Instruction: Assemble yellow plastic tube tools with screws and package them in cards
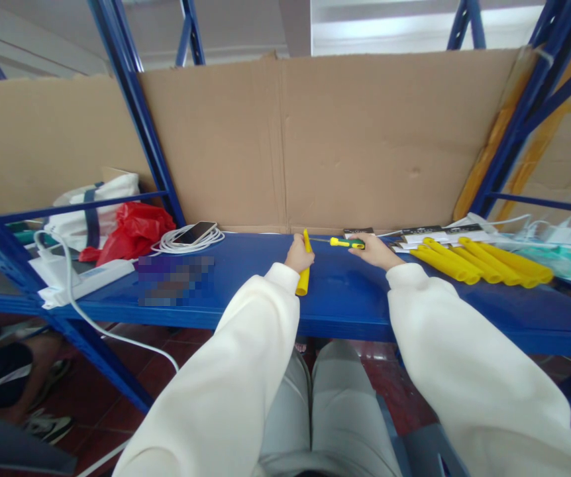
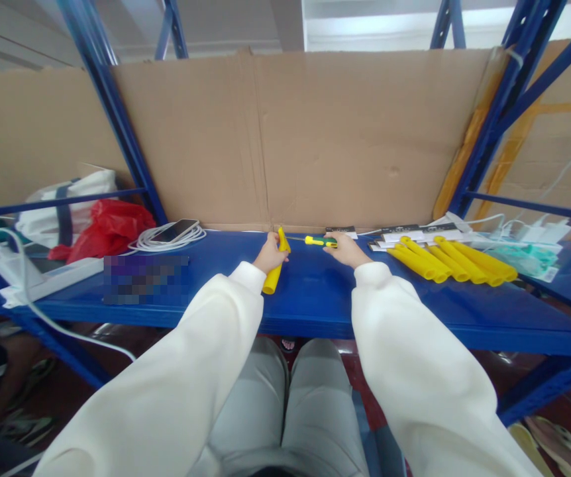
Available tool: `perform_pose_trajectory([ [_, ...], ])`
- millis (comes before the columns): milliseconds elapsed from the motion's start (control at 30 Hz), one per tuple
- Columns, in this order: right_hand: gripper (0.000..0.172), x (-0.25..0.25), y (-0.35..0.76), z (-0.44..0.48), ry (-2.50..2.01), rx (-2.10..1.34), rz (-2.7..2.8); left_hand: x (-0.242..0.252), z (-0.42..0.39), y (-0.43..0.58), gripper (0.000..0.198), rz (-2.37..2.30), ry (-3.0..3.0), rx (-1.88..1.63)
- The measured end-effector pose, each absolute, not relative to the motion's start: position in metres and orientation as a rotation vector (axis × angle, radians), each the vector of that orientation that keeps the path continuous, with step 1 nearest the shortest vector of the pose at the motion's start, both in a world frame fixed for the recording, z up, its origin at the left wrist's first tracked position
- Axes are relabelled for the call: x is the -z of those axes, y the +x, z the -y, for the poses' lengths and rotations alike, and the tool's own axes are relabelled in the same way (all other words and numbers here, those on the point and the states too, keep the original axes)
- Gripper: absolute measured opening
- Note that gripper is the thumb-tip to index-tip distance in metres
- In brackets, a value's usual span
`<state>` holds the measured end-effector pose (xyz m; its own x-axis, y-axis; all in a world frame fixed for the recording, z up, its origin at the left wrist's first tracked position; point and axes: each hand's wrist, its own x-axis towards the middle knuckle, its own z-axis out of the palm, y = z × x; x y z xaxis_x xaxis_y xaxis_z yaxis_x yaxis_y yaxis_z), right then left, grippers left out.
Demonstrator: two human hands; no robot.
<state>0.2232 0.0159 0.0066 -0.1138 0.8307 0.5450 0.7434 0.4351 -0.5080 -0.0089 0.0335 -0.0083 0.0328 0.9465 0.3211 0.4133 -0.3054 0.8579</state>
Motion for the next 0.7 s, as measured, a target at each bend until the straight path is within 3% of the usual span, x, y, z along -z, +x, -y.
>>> perform_pose_trajectory([
  [200, 0.026, -0.001, 0.225, -0.018, -1.509, 0.102, 1.939, 0.005, -0.027, -0.007, 0.048, -1.381, 1.813, -1.145],
  [533, 0.015, -0.011, 0.217, -0.009, -1.602, 0.121, 1.998, 0.001, -0.023, -0.007, 0.044, -1.370, 1.824, -1.123],
  [700, 0.024, -0.010, 0.216, -0.007, -1.659, 0.158, 1.985, 0.002, -0.024, -0.007, 0.044, -1.360, 1.829, -1.111],
])
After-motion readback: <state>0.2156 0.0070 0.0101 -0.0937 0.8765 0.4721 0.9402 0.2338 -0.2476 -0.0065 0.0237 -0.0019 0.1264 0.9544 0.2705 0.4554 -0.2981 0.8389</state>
